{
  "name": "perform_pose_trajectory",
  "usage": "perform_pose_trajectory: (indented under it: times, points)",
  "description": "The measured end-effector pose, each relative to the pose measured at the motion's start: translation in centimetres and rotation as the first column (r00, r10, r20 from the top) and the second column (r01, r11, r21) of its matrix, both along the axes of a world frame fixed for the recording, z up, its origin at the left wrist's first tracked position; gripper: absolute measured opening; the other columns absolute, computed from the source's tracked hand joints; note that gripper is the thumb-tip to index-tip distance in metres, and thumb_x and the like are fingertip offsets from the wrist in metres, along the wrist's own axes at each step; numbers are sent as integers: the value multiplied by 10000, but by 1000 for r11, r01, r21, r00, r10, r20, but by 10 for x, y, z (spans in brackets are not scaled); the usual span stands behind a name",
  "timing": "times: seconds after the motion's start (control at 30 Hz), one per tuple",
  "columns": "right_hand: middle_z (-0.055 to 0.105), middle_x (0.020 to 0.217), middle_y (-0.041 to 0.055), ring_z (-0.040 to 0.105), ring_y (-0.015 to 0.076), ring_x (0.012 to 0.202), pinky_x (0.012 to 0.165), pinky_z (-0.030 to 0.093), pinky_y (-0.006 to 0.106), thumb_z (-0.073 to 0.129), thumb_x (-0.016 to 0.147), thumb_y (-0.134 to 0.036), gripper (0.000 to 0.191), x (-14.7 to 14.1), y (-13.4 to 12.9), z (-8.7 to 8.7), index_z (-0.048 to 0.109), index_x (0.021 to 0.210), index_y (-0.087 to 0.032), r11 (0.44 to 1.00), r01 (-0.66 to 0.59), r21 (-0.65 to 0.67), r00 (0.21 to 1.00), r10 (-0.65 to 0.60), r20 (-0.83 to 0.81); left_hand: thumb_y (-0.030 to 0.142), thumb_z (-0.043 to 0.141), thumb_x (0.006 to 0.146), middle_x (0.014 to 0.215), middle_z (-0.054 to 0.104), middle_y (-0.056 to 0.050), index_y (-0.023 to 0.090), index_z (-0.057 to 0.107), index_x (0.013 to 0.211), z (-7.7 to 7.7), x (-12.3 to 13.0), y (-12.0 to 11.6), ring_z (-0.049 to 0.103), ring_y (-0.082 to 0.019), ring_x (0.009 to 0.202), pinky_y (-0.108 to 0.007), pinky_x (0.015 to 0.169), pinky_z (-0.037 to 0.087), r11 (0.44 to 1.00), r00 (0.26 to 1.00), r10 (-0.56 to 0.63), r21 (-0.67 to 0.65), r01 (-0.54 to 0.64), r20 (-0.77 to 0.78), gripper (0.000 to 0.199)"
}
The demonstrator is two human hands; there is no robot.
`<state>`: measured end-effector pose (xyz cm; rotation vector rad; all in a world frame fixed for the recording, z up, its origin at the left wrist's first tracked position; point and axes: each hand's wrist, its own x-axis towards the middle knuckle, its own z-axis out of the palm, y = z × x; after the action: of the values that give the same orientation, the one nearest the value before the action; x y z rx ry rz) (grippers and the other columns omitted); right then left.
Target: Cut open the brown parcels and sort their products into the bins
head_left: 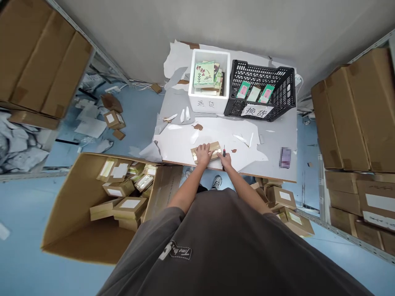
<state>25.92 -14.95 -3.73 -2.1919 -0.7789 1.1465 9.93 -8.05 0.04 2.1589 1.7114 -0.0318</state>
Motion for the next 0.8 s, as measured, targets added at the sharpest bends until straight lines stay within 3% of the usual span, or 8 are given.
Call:
perform_pose_trajectory:
  times: [0.1,0.2,0.3,0.4,0.5,0.6,0.7,0.8]
  points:
    - [774,1048,81,746,281,999,824,564,320,814,819,-673,566,-13,31,-14,568,1107,-253,994,102,-32,993,-100,58,476,421,1157,1642,569,-194,215,485,1695,2,-5,-10,510,-378,1459,-535,1235,394,997,995,81,3,-81,-57,602]
    - [780,1109,107,743,307,1098,912,572,350,869,790,-641,588,-6,79,-16,555,1113,-262,997,60,-48,995,-57,77,428,431,1152,1638,549,-233,149,455,1699,4,-13,-23,542,-381,1413,-506,1162,467,992,989,116,-41,-120,-91,614]
    - [780,1194,158,728,340,1170,983,569,400,872,815,-641,613,-1,122,-11,555,1159,-246,998,-35,-53,993,40,108,380,460,1135,1616,571,-234,143,479,1676,7,-22,-31,561,-374,1400,-493,1119,504,993,997,6,-120,-16,-77,591]
    - [770,1245,188,717,360,1191,1004,561,424,863,832,-640,624,5,139,-4,555,1185,-228,990,-128,-54,984,133,120,241,562,1048,1706,499,-203,196,511,1653,13,-33,-25,490,-388,1506,-508,1142,489,980,982,-177,-101,170,-69,609]
    - [766,1241,153,719,332,1160,985,552,393,855,825,-659,625,20,122,2,555,1173,-235,986,-166,-16,981,167,100,117,659,915,1787,413,-145,255,531,1634,18,-41,-6,326,-389,1646,-510,1211,425,835,836,-548,-69,546,-18,743]
    - [763,1196,106,713,315,1135,992,534,390,871,782,-664,626,39,78,3,561,1133,-248,979,-197,-47,972,201,122,77,637,926,1611,599,-157,258,631,1524,18,-36,17,421,-359,1581,-484,1203,408,653,655,-756,-66,755,13,625]
    - [751,1147,99,710,329,1123,963,534,394,884,746,-672,627,50,29,0,569,1088,-250,964,-234,-130,955,253,154,118,687,944,1369,709,-179,230,719,1380,14,-23,32,580,-355,1379,-488,1154,430,649,651,-759,-67,758,13,451]
    - [753,1098,106,728,336,1090,900,545,379,848,802,-686,592,48,1,-4,571,1090,-249,960,-234,-157,955,257,147,182,865,823,1363,685,-186,197,737,1329,9,-13,33,596,-365,1317,-465,1096,471,648,654,-756,-101,755,31,522]
